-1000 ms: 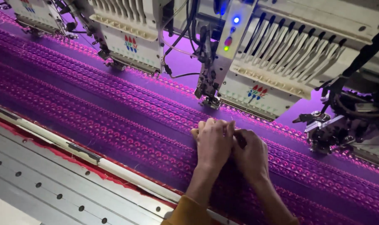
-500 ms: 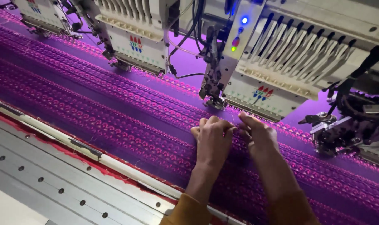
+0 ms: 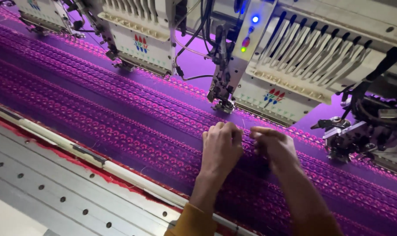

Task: Threading and monitoring a multi-head industrial embroidery machine to ensure proper operation.

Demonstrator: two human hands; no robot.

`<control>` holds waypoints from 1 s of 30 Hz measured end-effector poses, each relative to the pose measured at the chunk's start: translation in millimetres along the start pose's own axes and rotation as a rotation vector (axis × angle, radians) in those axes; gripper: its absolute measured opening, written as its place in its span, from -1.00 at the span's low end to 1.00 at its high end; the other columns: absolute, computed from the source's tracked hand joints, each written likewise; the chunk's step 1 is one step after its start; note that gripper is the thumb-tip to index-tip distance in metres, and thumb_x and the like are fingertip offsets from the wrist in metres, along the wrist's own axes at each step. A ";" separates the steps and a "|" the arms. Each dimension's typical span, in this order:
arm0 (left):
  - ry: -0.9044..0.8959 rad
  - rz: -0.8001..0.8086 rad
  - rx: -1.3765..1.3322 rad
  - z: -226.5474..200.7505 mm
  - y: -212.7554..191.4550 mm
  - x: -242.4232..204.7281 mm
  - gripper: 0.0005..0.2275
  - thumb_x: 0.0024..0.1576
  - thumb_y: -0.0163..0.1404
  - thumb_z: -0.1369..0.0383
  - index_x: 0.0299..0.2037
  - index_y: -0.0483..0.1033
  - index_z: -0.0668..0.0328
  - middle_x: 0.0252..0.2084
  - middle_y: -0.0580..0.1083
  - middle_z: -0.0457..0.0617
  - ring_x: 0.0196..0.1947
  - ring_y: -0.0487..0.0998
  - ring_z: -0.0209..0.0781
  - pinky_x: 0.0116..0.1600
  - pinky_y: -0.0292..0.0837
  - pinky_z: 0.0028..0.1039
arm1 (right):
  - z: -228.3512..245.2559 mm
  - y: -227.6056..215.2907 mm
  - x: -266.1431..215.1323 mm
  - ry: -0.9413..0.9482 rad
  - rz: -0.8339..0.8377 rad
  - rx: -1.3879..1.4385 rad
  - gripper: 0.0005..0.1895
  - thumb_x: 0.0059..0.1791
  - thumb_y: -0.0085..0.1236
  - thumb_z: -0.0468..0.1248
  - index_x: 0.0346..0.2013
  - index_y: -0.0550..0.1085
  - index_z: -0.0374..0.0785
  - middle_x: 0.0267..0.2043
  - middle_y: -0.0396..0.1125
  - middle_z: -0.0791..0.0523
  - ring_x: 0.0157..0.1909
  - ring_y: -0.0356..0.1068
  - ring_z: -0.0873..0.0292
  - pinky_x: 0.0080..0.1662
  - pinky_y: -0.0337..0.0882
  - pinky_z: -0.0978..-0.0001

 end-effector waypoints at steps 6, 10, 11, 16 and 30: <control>-0.009 0.138 -0.020 -10.5 9.8 -5.7 -0.53 0.32 -0.34 -0.10 -0.22 0.55 0.01 -0.32 0.57 0.05 -0.14 0.58 0.09 0.07 0.25 -0.09 | -2.0 -7.0 -33.2 -0.354 0.074 -0.837 -0.63 -0.17 0.20 -0.35 -0.19 0.70 0.16 -0.23 0.59 0.14 -0.04 0.56 -0.01 0.07 0.50 0.11; -0.087 0.332 -0.115 -17.6 1.0 2.0 -0.68 0.17 -0.20 0.09 -0.11 0.63 -0.11 -0.09 0.65 -0.11 -0.02 0.59 -0.03 0.21 0.04 -0.14 | 10.0 -3.7 -75.1 -0.492 0.194 -0.846 -0.76 -0.17 0.02 -0.35 -0.40 0.66 -0.14 -0.43 0.61 0.09 -0.42 0.56 0.12 -0.27 0.43 0.14; -0.095 0.285 -0.167 -13.7 -1.3 3.8 -0.74 0.13 -0.09 0.14 -0.16 0.65 -0.07 -0.14 0.66 -0.09 -0.09 0.63 -0.04 0.14 0.22 -0.18 | 3.5 -5.4 -72.6 -0.503 0.293 -0.804 -0.68 -0.21 0.04 -0.39 -0.31 0.70 -0.08 -0.32 0.66 0.16 -0.34 0.61 0.22 -0.20 0.49 0.29; 0.409 0.140 -0.734 -16.8 -25.1 11.1 -0.78 0.07 -0.02 0.71 -0.34 0.52 0.12 -0.31 0.49 -0.14 -0.28 0.46 -0.27 -0.13 0.38 -0.46 | 0.7 -13.1 -42.7 -0.117 0.537 -0.432 -0.64 -0.08 0.16 -0.56 -0.08 0.75 -0.32 -0.64 0.39 0.10 -0.61 0.27 0.23 -0.50 0.32 0.35; -0.046 0.899 -1.346 -35.2 -56.2 -20.1 -0.89 0.27 -0.11 0.41 -0.31 0.39 0.18 -0.46 0.26 -0.23 -0.45 0.31 -0.40 -0.39 0.13 -0.60 | -4.8 -14.9 40.6 0.223 0.211 0.571 -0.89 -0.09 0.02 -0.24 -0.52 0.35 -0.08 -0.59 0.16 0.32 -0.53 0.21 0.31 -0.36 0.30 0.37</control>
Point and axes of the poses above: each hand's wrist, its own x-axis towards the middle knuckle, its own y-axis out of the palm, z = x × y, the point moved 3 cm from there along x, towards the middle knuckle
